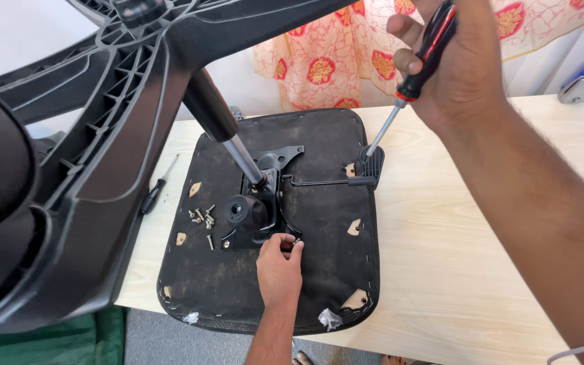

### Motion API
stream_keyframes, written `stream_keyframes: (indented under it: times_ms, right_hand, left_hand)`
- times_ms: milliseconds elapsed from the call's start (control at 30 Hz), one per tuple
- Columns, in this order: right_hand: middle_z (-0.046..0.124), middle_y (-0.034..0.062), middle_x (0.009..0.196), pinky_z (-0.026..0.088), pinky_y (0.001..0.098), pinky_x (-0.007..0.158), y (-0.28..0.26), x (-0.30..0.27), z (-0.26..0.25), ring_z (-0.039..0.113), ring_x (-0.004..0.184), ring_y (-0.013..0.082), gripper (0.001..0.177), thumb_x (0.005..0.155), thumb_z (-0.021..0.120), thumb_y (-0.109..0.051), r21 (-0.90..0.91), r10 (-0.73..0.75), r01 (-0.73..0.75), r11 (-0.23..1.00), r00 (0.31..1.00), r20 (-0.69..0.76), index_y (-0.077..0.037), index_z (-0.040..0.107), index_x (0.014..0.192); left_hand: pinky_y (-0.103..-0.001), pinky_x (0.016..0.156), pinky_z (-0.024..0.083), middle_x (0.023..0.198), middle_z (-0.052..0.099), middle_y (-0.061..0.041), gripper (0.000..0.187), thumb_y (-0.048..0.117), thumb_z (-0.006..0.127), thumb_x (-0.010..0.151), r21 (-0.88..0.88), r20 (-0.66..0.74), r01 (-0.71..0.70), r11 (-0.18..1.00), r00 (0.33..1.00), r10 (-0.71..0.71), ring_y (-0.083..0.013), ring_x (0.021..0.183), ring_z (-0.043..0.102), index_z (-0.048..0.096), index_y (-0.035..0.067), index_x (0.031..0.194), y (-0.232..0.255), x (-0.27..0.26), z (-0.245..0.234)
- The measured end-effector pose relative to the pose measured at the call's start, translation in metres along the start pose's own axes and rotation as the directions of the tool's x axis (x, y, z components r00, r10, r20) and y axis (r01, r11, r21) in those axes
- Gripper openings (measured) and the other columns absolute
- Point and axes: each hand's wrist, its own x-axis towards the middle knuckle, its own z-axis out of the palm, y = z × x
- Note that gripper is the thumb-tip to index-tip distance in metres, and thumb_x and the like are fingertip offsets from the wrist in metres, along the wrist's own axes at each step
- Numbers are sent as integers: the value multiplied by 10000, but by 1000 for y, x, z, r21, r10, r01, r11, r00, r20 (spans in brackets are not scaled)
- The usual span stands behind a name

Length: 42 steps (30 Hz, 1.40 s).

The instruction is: The person uses a screwdriver to fasten screws into the metal mounting bracket of an inverted office chair base. They tighten multiple screws sequentially to secure the bracket to the chair seat.

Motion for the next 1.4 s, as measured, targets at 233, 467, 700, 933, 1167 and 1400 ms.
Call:
stream_keyframes:
  times_ms: [233, 467, 700, 933, 1167, 1400]
  right_hand:
    - [651, 11, 1318, 405, 235, 648, -12, -34, 22, 555, 860, 113, 359, 1057, 638, -384, -96, -101, 107, 990, 992, 70, -135, 580, 1309]
    - [644, 67, 1426, 418, 230, 600, -11, -68, 61, 574, 796, 117, 391, 1053, 579, -323, -66, -163, 164, 984, 987, 12, -131, 540, 1391]
    - [612, 58, 1281, 417, 234, 554, -11, -90, 98, 566, 756, 128, 469, 1076, 570, -201, -152, -241, 221, 963, 962, -127, -94, 455, 1518]
    - [664, 101, 1275, 417, 213, 506, -5, -110, 117, 588, 720, 121, 465, 1065, 616, -143, -230, -316, 270, 935, 928, -196, -26, 474, 1492]
    - [689, 133, 1300, 448, 256, 541, -3, -119, 130, 627, 771, 146, 523, 1029, 566, -56, -278, -366, 298, 913, 900, -237, -6, 454, 1538]
    - [714, 140, 1199, 430, 225, 473, 12, -123, 123, 602, 660, 111, 516, 979, 558, -54, -392, -378, 239, 889, 865, -330, -38, 479, 1488]
  left_hand:
    - [-325, 725, 575, 950, 691, -19, 170, 197, 761, 870, 16, 43, 12, 1000, 999, -13, -138, 726, 687, 722, 86, 994, 2, 0, -5]
    - [-333, 702, 573, 936, 692, -44, 165, 130, 772, 844, -82, 76, -119, 990, 989, 125, -162, 710, 698, 722, 64, 987, -18, 6, -7]
    - [-338, 692, 557, 910, 704, -56, 213, 117, 792, 814, -103, 130, -234, 967, 960, 247, -182, 681, 693, 696, 45, 991, -26, 19, -15]
    - [-321, 685, 564, 912, 709, -40, 189, 150, 788, 833, -79, 275, -215, 973, 934, 229, -156, 690, 687, 687, 45, 954, -27, 32, -24]
    - [-320, 727, 574, 945, 714, -17, 181, 180, 764, 866, -13, 349, -234, 972, 910, 224, -155, 729, 698, 684, 80, 993, -24, 38, -34]
    - [-332, 756, 566, 941, 738, -18, 199, 178, 783, 840, 13, 313, -264, 964, 917, 247, -169, 770, 720, 689, 76, 981, -17, 42, -42]
